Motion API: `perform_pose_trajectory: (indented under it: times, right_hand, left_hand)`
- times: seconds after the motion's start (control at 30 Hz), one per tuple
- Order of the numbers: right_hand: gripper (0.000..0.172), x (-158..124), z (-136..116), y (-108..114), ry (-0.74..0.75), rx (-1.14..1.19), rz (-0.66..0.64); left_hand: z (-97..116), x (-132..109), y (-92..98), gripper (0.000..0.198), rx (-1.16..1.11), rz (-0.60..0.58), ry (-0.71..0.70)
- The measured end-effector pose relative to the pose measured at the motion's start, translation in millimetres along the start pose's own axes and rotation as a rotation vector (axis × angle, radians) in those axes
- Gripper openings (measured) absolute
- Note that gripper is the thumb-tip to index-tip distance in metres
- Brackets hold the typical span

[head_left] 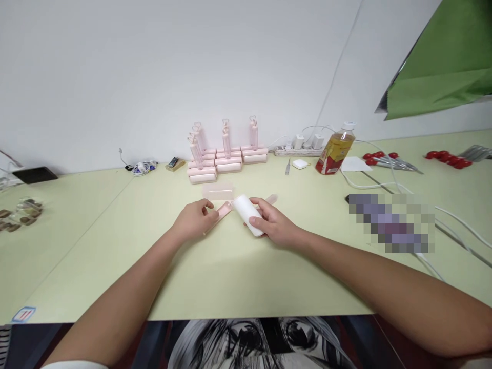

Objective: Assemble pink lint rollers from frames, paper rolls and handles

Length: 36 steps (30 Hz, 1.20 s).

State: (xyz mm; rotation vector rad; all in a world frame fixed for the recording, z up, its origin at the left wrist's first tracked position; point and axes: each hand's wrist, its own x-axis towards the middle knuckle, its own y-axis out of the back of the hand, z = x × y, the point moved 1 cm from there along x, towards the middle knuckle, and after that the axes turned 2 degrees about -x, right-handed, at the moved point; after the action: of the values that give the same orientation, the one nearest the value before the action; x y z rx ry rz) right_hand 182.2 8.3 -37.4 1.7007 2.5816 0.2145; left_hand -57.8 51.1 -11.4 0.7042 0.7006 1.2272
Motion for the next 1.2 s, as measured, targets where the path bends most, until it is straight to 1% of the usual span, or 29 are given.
perform_pose_trajectory:
  times: [0.07,0.13,0.17,0.27,0.33,0.37,0.43,0.53,0.6,0.7,0.77,0.83,0.9,1.0,1.1,1.17,1.2]
  right_hand:
    - [0.057,-1,-1,0,-0.035,-0.008,-0.003]
    - [0.064,-3,-2,0,-0.064,-0.026,0.009]
    - [0.069,-4,-2,0,-0.069,-0.029,0.016]
    - [0.082,-6,-2,-1,-0.046,0.008,0.031]
    - [0.086,-6,-2,-2,-0.019,0.060,0.042]
    - [0.086,-6,-2,-2,-0.008,0.092,0.054]
    - [0.083,-4,-2,-1,0.016,0.153,0.100]
    - [0.069,-2,-3,2,0.038,0.196,0.204]
    - [0.059,-1,-5,3,0.021,0.184,0.251]
    - [0.055,-1,-7,0,-0.021,0.180,0.265]
    - [0.056,-2,-7,-4,-0.039,0.200,0.250]
    - [0.057,-4,-7,-11,-0.052,0.234,0.221]
    - [0.059,-8,-8,-19,-0.053,0.275,0.183]
    - [0.059,-13,-11,-27,-0.038,0.337,0.149]
    - [0.058,-15,-14,-30,-0.023,0.368,0.168]
    - [0.059,-15,-15,-31,-0.009,0.378,0.172]
    - [0.060,-15,-14,-32,-0.003,0.386,0.165]
  left_hand:
    - [-2,-4,-1.2,0.044,-0.075,-0.099,0.009]
    - [-3,-7,-3.2,0.050,-0.074,-0.163,-0.030]
    - [-2,-10,-4.5,0.049,-0.056,-0.183,-0.062]
    - [3,-16,-8.1,0.034,-0.010,-0.196,-0.179]
    - [8,-19,-10.0,0.022,-0.014,-0.208,-0.217]
    - [10,-19,-10.6,0.021,-0.035,-0.218,-0.207]
    - [14,-19,-11.6,0.021,-0.125,-0.233,-0.144]
    - [17,-17,-14.5,0.015,-0.391,-0.272,-0.069]
    - [19,-16,-18.5,0.015,-0.560,-0.297,-0.053]
    - [23,-16,-26.4,0.025,-0.706,-0.255,-0.072]
    - [27,-19,-31.3,0.037,-0.777,-0.210,-0.125]
    - [32,-22,-34.8,0.050,-0.845,-0.144,-0.187]
    - [37,-26,-36.8,0.057,-0.908,-0.051,-0.236]
    - [43,-30,-39.3,0.053,-0.978,0.032,-0.226]
    - [46,-32,-42.3,0.047,-0.978,0.089,-0.192]
    - [47,-33,-44.7,0.052,-1.008,0.108,-0.209]
    - [48,-33,-46.0,0.056,-1.030,0.100,-0.221]
